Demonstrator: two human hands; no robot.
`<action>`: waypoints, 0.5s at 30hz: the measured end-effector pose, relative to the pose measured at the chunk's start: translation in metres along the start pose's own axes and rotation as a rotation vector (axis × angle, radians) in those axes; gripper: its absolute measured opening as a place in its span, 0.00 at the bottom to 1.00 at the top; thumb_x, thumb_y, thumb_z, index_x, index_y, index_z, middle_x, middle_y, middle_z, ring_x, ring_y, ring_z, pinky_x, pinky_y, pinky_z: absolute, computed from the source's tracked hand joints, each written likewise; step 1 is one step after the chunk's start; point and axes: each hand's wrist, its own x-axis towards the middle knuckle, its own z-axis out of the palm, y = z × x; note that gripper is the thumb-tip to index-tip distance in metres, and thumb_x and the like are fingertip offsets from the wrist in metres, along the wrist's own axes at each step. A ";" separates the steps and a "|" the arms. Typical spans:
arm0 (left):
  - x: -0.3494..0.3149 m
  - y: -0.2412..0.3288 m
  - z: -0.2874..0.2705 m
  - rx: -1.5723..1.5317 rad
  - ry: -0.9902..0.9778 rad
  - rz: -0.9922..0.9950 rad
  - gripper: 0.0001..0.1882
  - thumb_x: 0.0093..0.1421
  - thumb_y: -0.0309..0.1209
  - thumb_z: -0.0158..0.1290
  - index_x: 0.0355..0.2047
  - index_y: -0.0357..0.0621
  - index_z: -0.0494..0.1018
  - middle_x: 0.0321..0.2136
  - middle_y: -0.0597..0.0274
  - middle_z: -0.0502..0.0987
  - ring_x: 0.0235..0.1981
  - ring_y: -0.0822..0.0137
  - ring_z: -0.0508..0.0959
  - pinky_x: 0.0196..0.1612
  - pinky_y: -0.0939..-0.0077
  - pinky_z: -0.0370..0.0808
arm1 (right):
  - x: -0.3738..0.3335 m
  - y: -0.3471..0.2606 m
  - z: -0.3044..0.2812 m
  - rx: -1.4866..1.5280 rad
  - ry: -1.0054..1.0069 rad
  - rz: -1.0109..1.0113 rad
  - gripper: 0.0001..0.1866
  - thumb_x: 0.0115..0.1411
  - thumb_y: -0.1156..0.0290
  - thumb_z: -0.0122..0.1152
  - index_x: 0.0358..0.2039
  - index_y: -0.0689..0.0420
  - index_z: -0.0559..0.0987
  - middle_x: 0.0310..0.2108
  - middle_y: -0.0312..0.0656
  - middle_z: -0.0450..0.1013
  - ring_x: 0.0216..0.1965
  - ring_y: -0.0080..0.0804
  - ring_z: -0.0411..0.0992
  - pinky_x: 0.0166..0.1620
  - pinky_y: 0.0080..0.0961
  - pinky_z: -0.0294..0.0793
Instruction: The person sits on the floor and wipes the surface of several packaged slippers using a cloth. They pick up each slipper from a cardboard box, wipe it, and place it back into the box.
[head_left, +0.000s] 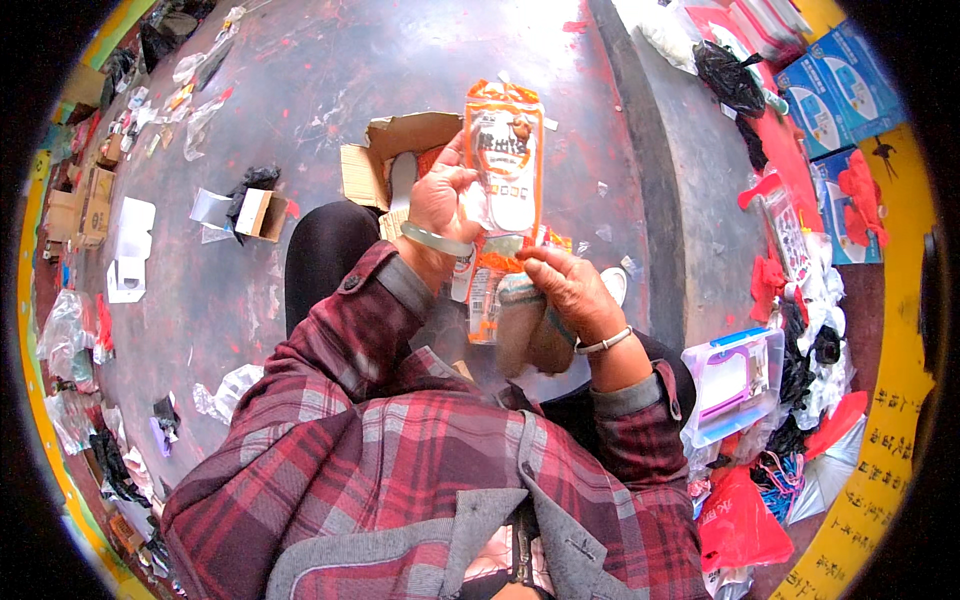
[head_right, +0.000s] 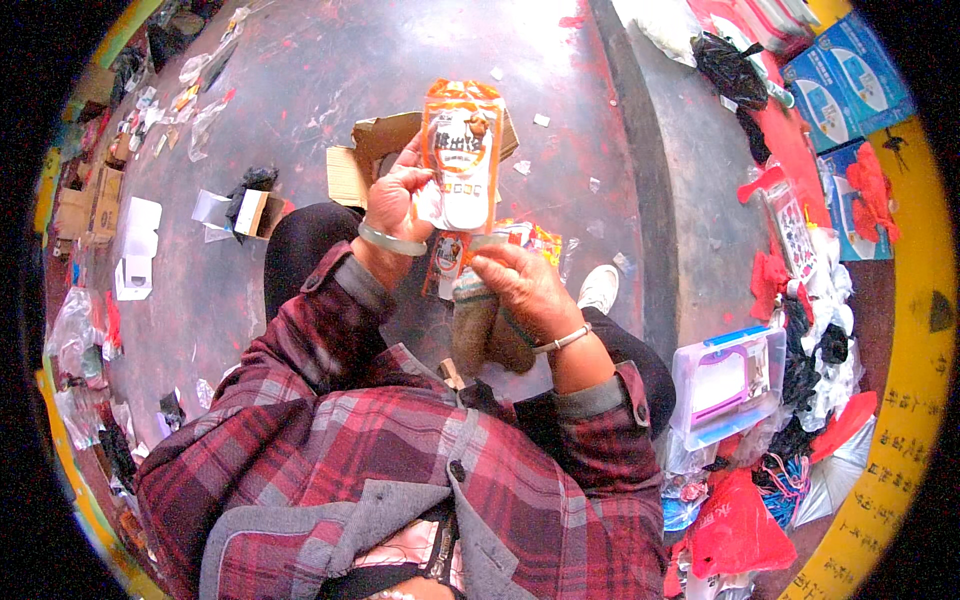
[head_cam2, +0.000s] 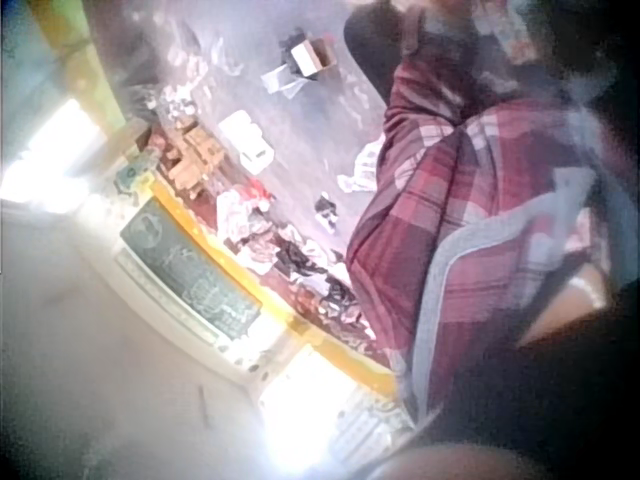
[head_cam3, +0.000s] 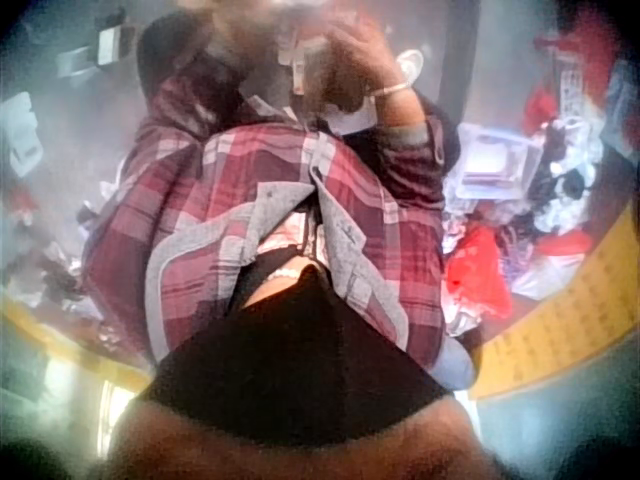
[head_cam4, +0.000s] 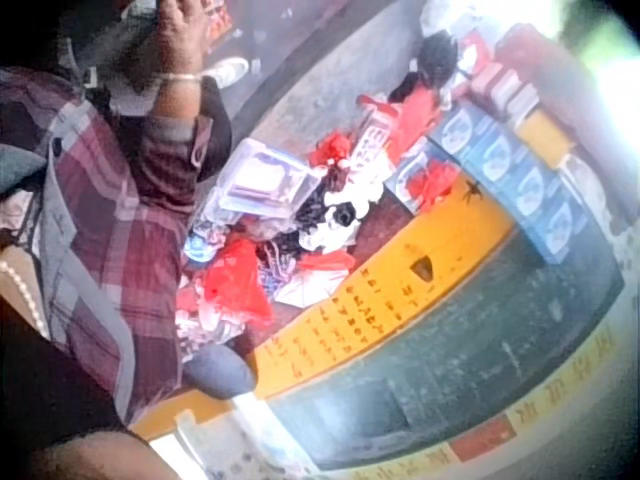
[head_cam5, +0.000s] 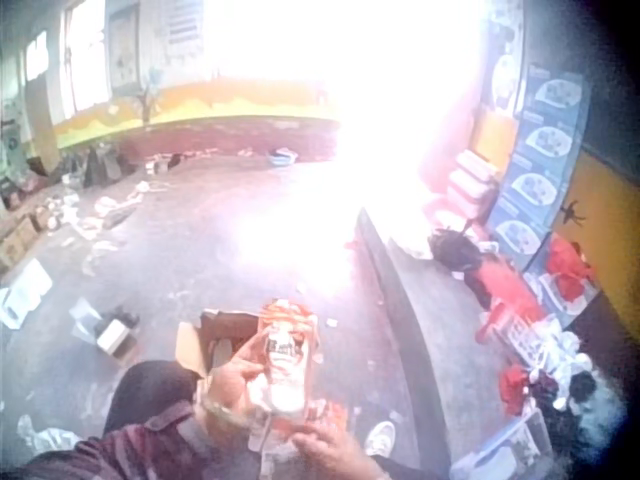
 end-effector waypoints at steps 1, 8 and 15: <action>0.000 -0.004 -0.001 -0.069 -0.052 -0.030 0.32 0.49 0.15 0.32 0.58 0.40 0.55 0.52 0.47 0.65 0.52 0.51 0.68 0.56 0.54 0.65 | 0.002 -0.001 0.003 0.131 0.021 0.012 0.17 0.59 0.63 0.54 0.41 0.64 0.75 0.36 0.38 0.74 0.36 0.23 0.71 0.42 0.20 0.69; -0.012 -0.020 0.011 0.177 -0.014 -0.062 0.26 0.56 0.19 0.37 0.57 0.36 0.54 0.55 0.48 0.61 0.57 0.55 0.63 0.59 0.58 0.61 | 0.001 -0.008 0.010 -0.171 0.305 -0.164 0.12 0.56 0.66 0.53 0.31 0.63 0.77 0.26 0.36 0.75 0.27 0.28 0.72 0.32 0.24 0.70; -0.019 -0.033 0.012 0.282 -0.022 0.001 0.20 0.58 0.36 0.52 0.50 0.48 0.62 0.42 0.66 0.69 0.46 0.68 0.68 0.51 0.65 0.64 | -0.004 -0.009 0.019 -1.341 0.547 -0.470 0.09 0.49 0.61 0.58 0.21 0.52 0.72 0.16 0.39 0.69 0.21 0.35 0.71 0.25 0.32 0.70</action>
